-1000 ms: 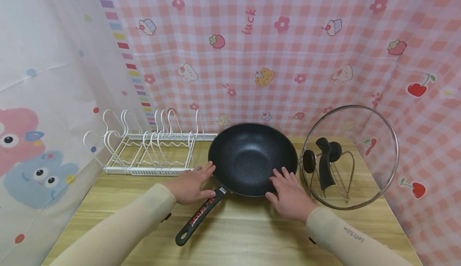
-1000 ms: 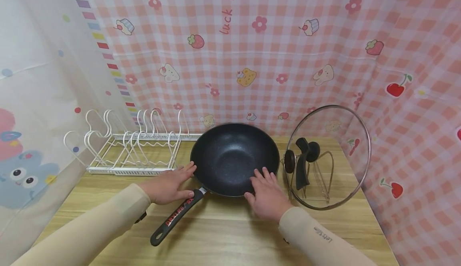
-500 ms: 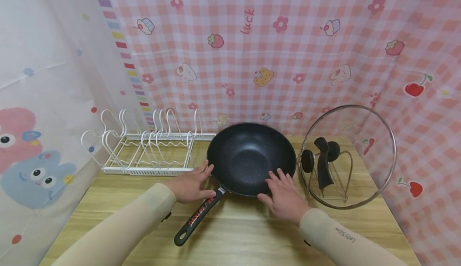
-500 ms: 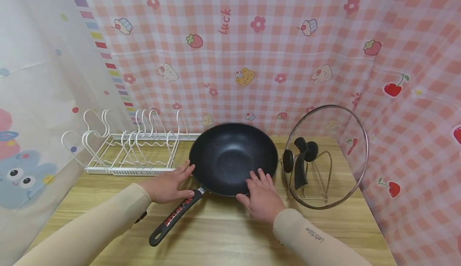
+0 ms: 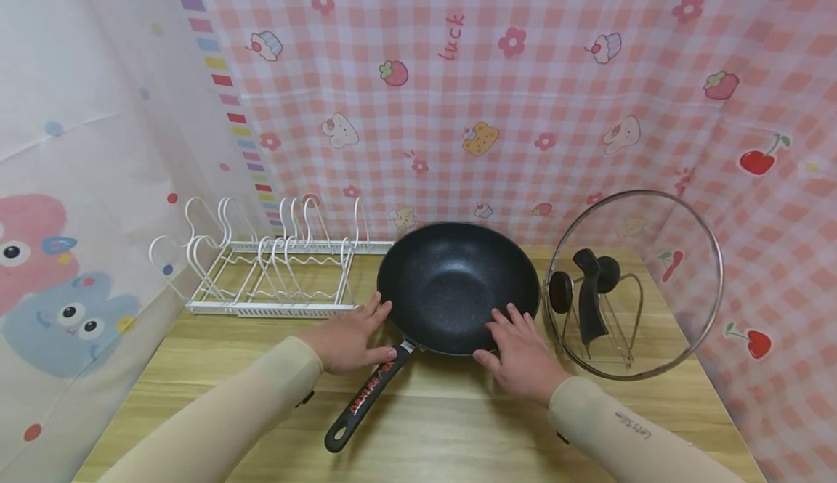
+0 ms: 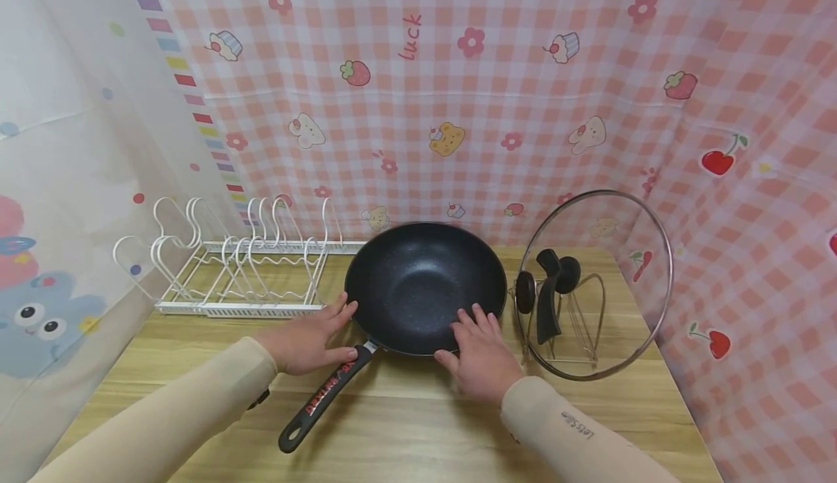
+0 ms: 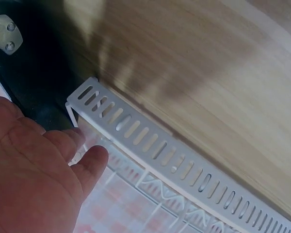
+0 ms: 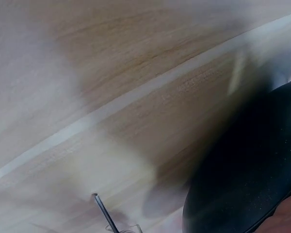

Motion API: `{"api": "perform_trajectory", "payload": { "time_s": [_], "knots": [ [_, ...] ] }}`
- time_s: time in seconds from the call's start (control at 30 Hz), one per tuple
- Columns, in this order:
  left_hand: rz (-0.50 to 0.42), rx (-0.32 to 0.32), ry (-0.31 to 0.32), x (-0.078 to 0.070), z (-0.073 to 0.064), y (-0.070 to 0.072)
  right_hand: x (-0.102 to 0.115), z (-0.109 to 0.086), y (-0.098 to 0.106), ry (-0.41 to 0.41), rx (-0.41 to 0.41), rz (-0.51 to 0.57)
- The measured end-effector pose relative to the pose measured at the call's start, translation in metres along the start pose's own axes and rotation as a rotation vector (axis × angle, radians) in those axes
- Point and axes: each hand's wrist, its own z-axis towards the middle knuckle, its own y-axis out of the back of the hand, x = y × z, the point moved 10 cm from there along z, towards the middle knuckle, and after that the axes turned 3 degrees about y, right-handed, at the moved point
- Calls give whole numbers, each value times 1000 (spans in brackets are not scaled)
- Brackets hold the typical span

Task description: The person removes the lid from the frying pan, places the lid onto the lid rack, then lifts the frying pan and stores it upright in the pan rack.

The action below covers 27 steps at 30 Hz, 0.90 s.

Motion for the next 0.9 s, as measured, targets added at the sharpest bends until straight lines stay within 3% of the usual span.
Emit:
{"api": "perform_trajectory", "payload": {
  "time_s": [0.6,0.9],
  "knots": [
    [-15,-6,11,-18,-7,-1,-15,1,3,9,56,37],
    [70,-77,40,-11,-3,11,-7,6,-1,-34,-9,22]
  ]
}}
